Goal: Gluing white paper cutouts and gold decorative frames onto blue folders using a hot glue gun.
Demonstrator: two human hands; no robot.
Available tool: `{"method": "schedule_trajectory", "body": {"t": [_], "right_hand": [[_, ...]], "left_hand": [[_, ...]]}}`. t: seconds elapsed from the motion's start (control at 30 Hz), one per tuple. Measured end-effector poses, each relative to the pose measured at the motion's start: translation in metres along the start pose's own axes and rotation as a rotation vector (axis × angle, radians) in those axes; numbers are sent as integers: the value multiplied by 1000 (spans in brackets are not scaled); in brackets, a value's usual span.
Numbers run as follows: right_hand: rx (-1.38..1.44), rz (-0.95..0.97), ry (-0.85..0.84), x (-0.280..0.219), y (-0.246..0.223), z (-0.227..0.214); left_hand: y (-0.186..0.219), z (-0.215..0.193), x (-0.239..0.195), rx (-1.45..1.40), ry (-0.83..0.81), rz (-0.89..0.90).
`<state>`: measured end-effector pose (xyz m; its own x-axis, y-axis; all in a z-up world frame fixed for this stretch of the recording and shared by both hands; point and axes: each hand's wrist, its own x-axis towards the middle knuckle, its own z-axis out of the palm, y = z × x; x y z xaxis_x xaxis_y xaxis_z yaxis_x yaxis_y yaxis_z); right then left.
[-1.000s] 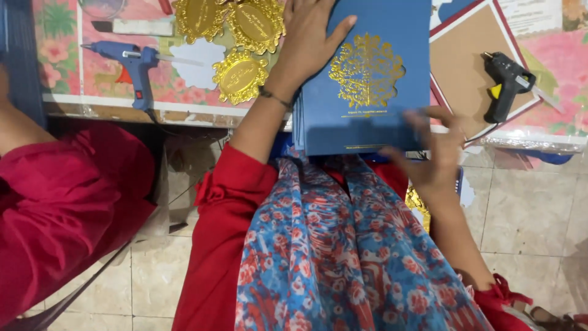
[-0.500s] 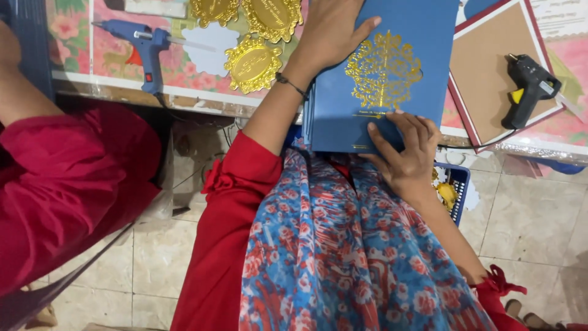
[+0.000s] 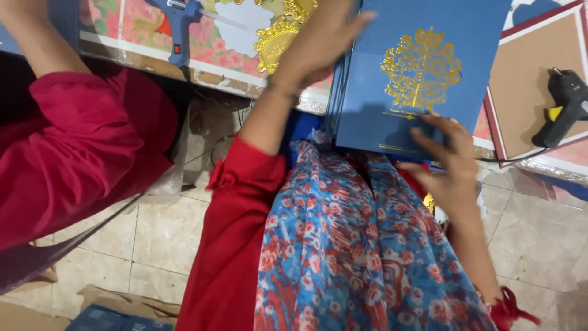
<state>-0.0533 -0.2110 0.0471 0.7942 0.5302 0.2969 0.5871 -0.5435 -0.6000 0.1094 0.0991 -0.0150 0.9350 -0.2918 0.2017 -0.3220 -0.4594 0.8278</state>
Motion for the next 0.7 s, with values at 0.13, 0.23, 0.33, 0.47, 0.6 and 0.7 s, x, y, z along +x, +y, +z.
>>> {"method": "schedule_trajectory", "body": {"t": [0.13, 0.23, 0.33, 0.47, 0.6, 0.7], "right_hand": [[38, 184, 270, -45, 51, -38], [-201, 293, 455, -95, 139, -65], [-611, 817, 567, -160, 236, -68], [-418, 749, 528, -148, 255, -61], [-465, 806, 441, -130, 261, -65], [-395, 940, 441, -121, 281, -66]], "left_hand": [[2, -65, -61, 212, 68, -232], [0, -82, -92, 284, 121, -78], [-17, -69, -103, 443, 28, -224], [-11, -61, -110, 551, 55, -201], [17, -50, -118, 619, -158, -336], [22, -33, -130, 639, -210, -350]]}}
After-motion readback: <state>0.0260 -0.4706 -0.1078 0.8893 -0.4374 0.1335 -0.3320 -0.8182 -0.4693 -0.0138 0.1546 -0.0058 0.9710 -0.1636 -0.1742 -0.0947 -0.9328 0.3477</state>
